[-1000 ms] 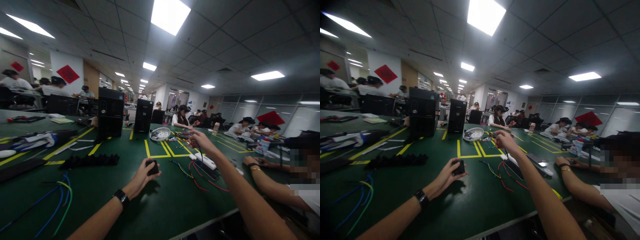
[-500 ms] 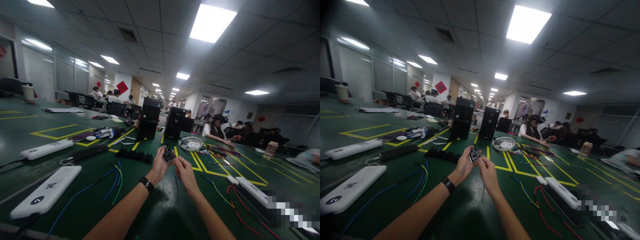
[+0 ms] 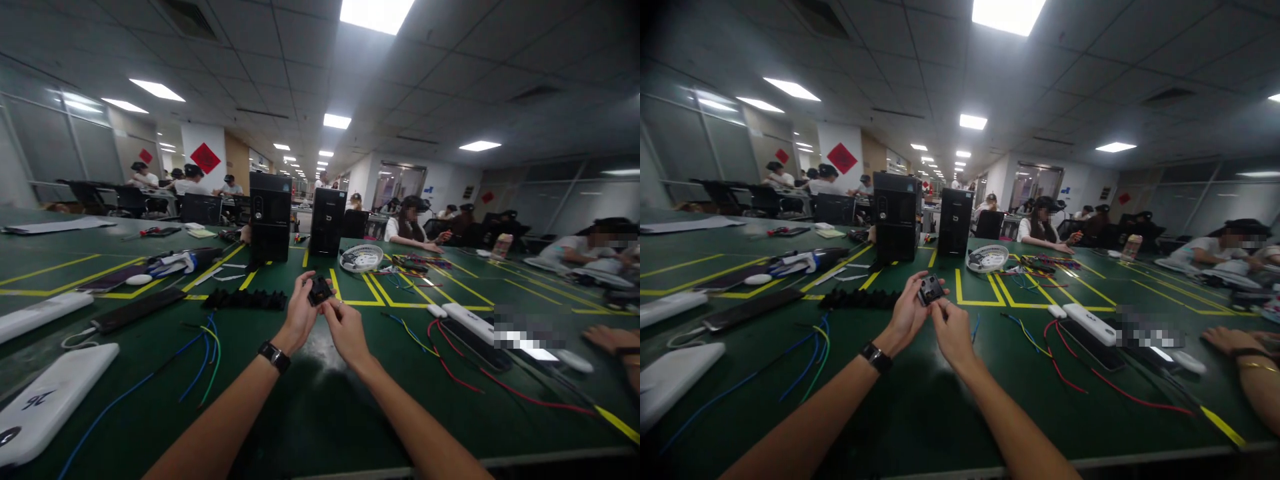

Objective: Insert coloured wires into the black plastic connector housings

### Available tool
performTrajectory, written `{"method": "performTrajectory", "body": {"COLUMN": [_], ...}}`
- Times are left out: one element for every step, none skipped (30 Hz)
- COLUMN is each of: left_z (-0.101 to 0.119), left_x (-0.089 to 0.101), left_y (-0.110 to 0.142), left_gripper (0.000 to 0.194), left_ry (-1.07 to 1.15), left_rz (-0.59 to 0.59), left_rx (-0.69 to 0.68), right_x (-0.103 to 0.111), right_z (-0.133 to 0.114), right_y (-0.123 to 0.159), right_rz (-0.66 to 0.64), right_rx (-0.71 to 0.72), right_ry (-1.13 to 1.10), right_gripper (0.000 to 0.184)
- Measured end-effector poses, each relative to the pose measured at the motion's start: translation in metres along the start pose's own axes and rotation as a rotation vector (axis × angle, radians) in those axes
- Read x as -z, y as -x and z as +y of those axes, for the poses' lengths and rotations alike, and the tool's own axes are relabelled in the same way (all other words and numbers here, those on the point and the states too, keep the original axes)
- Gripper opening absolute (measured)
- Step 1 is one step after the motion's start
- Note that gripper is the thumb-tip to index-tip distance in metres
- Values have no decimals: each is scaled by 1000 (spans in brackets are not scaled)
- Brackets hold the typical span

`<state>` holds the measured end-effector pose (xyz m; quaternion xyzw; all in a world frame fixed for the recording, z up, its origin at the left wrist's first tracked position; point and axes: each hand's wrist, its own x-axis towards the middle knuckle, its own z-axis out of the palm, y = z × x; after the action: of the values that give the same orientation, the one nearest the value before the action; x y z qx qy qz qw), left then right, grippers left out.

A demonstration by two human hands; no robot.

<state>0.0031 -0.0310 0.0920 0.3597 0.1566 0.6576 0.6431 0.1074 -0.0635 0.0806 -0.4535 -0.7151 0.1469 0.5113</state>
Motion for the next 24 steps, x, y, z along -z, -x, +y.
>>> {"method": "performTrajectory", "body": {"left_z": [0,0,0,-1,-1,-2,-2,-3,-3,-3,-3,-3,-4,-4,-5,-5,-6,-7,-7,-7,-7,-7,-7,-6], "left_x": [0,0,0,0,0,0,0,1,2,3,4,5,7,8,9,10,11,12,12,12,12,12,12,12], "left_y": [0,0,1,1,1,2,2,2,2,3,3,3,3,3,2,2,1,1,0,0,0,0,1,2], "left_gripper": [25,25,25,25,25,26,26,27,28,29,31,32,35,38,40,42,42,42,42,42,43,44,45,46], "left_ry": [1,0,-1,-4,-8,-13,-20,-32,-52,-86,-133,-190,-251,-306,-353,-388,-411,-429,-443,-454,-463,-471,-478,-482], "left_rz": [-2,-8,-16,-21,-25,-26,-25,-26,-32,-45,-64,-87,-111,-131,-147,-159,-166,-171,-172,-171,-168,-163,-161,-162], "left_rx": [-2,-1,1,3,6,10,12,10,2,-14,-37,-65,-92,-115,-134,-148,-159,-169,-178,-186,-191,-195,-196,-194], "right_x": [0,1,1,1,0,0,0,0,-1,-1,0,0,0,0,1,1,1,1,0,0,-1,-2,-3,-4], "right_z": [0,0,1,1,2,2,3,4,4,5,6,6,7,8,9,9,10,10,11,11,12,12,12,13], "right_y": [0,0,0,0,0,0,0,0,0,-1,-1,-2,-3,-3,-4,-5,-5,-6,-6,-6,-6,-6,-5,-5], "right_rz": [8,15,20,23,24,25,27,27,29,28,23,11,-6,-28,-50,-71,-90,-105,-118,-131,-143,-153,-158,-160], "right_rx": [1,0,-4,-8,-13,-18,-23,-27,-31,-37,-45,-57,-73,-90,-107,-122,-136,-149,-161,-172,-182,-190,-196,-200], "right_ry": [8,17,25,35,44,52,57,56,52,47,41,32,17,-7,-38,-75,-111,-144,-172,-197,-218,-234,-244,-248], "right_gripper": [33,32,32,31,31,31,30,30,30,30,30,31,31,31,32,31,31,31,30,30,30,30,31,31]}}
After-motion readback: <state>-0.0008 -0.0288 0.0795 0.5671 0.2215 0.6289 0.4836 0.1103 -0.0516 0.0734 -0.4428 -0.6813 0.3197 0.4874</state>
